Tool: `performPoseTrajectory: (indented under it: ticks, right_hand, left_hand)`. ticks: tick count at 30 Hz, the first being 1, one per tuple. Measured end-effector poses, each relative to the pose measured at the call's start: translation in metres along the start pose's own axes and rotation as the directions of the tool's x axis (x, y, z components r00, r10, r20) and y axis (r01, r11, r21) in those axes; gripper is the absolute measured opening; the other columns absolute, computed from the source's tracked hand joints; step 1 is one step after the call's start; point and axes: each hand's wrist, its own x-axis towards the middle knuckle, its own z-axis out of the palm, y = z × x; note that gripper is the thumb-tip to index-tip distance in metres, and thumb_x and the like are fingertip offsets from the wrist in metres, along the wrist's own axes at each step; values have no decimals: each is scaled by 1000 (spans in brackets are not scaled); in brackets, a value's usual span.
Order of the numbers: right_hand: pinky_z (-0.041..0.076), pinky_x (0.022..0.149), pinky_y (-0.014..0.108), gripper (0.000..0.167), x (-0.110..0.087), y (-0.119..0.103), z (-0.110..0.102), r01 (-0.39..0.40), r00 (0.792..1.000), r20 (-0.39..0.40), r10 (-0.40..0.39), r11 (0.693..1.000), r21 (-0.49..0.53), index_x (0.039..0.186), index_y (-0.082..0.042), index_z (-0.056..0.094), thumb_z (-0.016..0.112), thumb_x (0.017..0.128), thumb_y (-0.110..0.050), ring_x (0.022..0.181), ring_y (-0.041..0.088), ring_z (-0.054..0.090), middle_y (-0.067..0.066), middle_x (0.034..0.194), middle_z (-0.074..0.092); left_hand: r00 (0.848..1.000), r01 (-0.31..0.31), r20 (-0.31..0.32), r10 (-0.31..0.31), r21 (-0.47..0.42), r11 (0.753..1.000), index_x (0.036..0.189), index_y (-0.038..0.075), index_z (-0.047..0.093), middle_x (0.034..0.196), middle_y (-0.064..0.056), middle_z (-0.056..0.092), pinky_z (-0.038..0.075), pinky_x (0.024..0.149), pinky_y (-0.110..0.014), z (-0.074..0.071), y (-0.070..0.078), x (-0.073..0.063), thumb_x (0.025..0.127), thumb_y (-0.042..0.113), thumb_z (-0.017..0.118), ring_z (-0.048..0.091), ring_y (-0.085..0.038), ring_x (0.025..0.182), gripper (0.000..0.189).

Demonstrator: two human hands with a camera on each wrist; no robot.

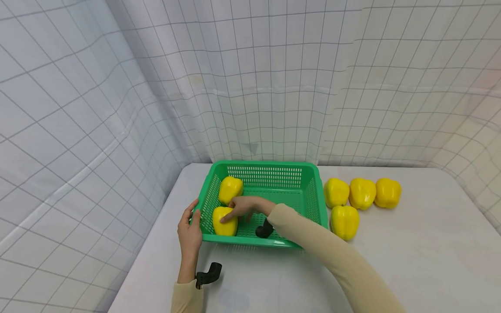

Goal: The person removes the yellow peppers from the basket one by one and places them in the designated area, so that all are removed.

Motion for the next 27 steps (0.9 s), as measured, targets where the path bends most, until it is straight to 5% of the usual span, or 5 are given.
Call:
performPoseTrajectory:
  ticks: [8,27]
  right_hand:
    - [52,73,43,36,-1,5,-1,23,1000,-6,-22,997,80,80,-7,51,75,82,-33,83,28,57,5,81,55]
    - [48,82,48,34,-11,14,-12,102,995,-1,-104,977,186,100,-4,54,73,84,-27,79,19,60,8,95,61]
  left_hand:
    - [1000,-3,-4,3,6,1000,133,13,56,109,-14,58,33,59,-28,1,0,-1,102,22,46,40,-20,71,35]
    - [1000,5,0,-5,-19,1000,134,11,55,131,-15,52,36,72,-33,2,0,-1,102,21,45,46,-20,88,35]
